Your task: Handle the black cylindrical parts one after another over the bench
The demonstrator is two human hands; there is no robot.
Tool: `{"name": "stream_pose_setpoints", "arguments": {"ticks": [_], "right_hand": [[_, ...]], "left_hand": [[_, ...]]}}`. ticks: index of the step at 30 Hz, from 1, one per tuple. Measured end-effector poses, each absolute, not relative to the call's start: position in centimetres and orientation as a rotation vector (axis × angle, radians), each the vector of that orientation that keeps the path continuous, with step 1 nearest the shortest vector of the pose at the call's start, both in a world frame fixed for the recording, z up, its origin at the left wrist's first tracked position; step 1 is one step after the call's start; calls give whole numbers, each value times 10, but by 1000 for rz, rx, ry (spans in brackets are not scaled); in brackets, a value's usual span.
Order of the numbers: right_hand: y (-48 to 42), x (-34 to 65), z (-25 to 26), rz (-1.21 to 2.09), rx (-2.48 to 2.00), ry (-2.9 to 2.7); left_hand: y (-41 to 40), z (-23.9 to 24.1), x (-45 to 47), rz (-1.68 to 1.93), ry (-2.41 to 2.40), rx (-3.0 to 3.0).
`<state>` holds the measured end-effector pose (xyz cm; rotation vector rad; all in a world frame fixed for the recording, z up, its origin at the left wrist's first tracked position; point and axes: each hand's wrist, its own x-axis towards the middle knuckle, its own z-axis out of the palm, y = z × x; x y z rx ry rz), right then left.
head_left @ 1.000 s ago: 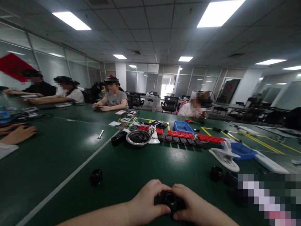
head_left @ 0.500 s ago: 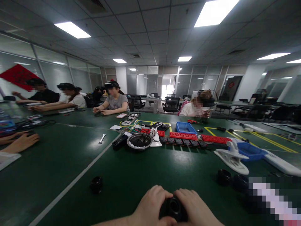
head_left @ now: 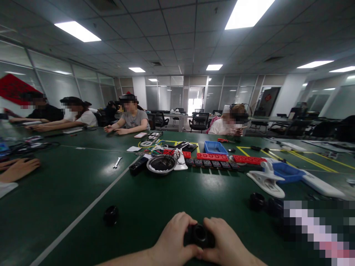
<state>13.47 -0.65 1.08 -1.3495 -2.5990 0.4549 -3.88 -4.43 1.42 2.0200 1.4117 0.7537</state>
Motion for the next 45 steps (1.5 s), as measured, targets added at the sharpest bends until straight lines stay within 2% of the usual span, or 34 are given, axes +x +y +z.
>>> {"name": "stream_pose_setpoints", "arguments": {"ticks": [4,10,12,19,26,29,34,37,41,45], "right_hand": [[-10,134,12,364,-1307,-2614],[0,152,30,908,-1095,-2618],[3,155,34,983,-1065,-2600],[5,146,26,790,-1128,-2663],[-10,128,12,287,-1354,-2526],[-10,132,17,404,-1268,-2580],[-1,151,32,868,-1009,-2654],[4,158,33,953,-1037,-2688],[3,154,24,869,-1137,-2692],[-8,137,18,468,-1275,-2694]], "left_hand": [[-44,16,-39,771,1425,1962],[-44,16,-46,784,1282,2085],[-43,15,-47,821,1261,2122],[-37,18,-46,814,1157,2154],[-40,17,-40,860,1437,2060],[-38,20,-42,822,1353,2090],[-37,23,-51,705,1018,2221],[-39,22,-51,719,968,2242],[-42,17,-46,764,1039,2198],[-46,11,-39,821,1284,2091]]}}
